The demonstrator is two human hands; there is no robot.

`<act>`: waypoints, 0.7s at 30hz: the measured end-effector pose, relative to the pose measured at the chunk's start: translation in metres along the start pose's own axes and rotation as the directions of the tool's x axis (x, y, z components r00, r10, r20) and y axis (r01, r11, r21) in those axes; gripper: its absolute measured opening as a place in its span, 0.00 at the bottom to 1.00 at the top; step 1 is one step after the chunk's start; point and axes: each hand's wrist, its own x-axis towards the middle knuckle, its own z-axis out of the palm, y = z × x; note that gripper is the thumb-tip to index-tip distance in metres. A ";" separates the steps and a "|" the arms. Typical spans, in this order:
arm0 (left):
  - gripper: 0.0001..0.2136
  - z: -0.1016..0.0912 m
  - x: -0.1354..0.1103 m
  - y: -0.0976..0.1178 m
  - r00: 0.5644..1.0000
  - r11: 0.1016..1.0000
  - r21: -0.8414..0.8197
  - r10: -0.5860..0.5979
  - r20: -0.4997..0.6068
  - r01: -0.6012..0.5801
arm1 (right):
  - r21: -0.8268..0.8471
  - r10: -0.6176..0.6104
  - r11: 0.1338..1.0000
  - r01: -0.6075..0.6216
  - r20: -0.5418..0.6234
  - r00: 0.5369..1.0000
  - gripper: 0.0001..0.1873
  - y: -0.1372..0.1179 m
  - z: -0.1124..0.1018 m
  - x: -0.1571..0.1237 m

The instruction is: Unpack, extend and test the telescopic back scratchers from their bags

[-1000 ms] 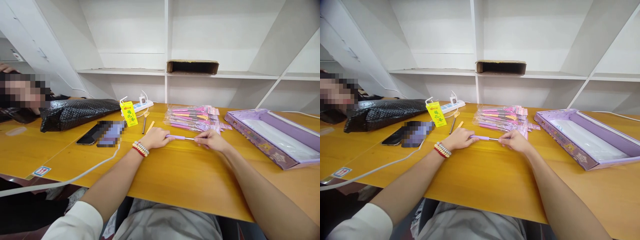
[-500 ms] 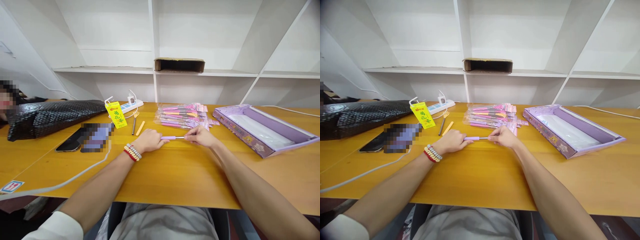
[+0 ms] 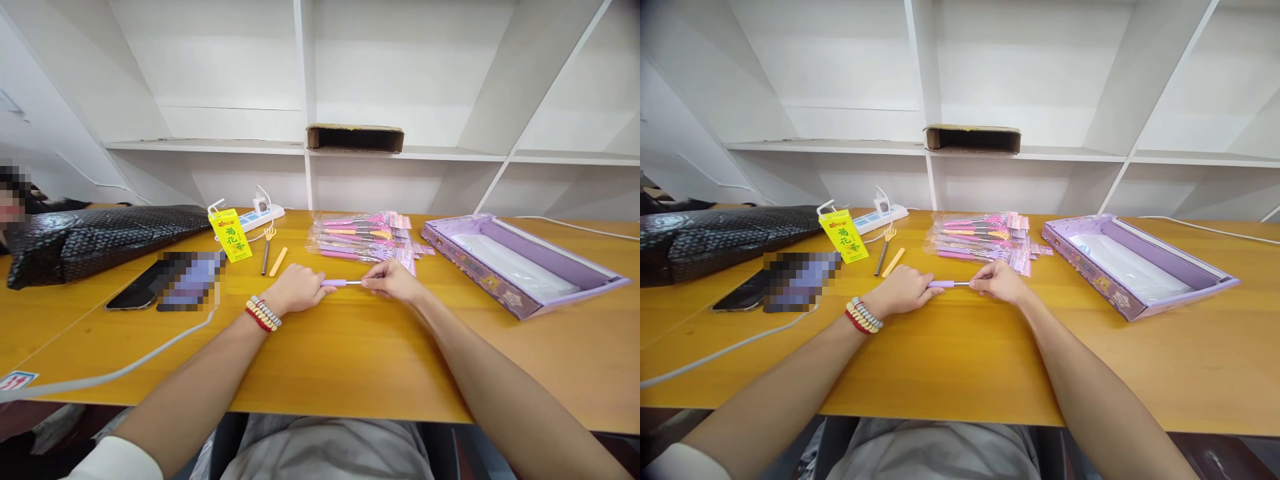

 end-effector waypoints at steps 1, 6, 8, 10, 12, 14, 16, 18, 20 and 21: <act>0.29 0.001 0.000 0.000 1.000 1.000 -0.003 -0.001 0.000 0.001 | -0.005 -0.002 1.000 0.002 -0.001 1.000 0.16 0.001 0.000 0.000; 0.27 0.003 0.002 0.002 1.000 1.000 -0.018 -0.010 0.004 0.010 | 0.009 -0.020 1.000 0.020 -0.024 1.000 0.14 0.005 0.001 0.001; 0.27 0.005 0.002 0.002 1.000 1.000 -0.016 -0.009 -0.001 0.009 | 0.039 -0.031 0.999 0.033 -0.029 0.999 0.12 0.006 0.002 0.001; 0.26 0.005 0.002 0.001 1.000 1.000 -0.021 -0.011 -0.009 0.011 | 0.083 -0.039 0.996 0.040 -0.021 0.999 0.11 0.007 0.003 0.001; 0.25 0.004 0.001 0.000 1.000 0.999 -0.039 -0.011 -0.016 0.010 | 0.121 -0.034 0.992 0.032 0.011 0.999 0.10 0.007 0.004 0.001; 0.23 0.003 0.000 -0.001 1.000 0.998 -0.063 -0.005 -0.022 0.003 | 0.132 -0.022 0.991 0.014 0.058 0.998 0.10 0.006 0.004 0.002; 0.21 0.001 -0.001 -0.001 1.000 0.996 -0.084 0.003 -0.027 -0.005 | 0.130 -0.012 0.992 0.000 0.093 0.996 0.11 0.006 0.004 0.002; 0.20 0.001 -0.001 0.001 1.000 0.995 -0.096 0.012 -0.025 -0.014 | 0.135 -0.012 0.991 -0.003 0.107 0.994 0.11 0.006 0.003 0.002; 0.20 0.001 -0.002 0.002 1.000 0.996 -0.092 0.020 -0.012 -0.021 | 0.140 -0.015 0.990 0.000 0.108 0.994 0.12 0.007 0.004 0.002; 0.20 0.002 -0.002 0.004 1.000 0.996 -0.085 0.022 -0.003 -0.022 | 0.139 -0.017 0.990 0.002 0.106 0.994 0.12 0.007 0.004 0.001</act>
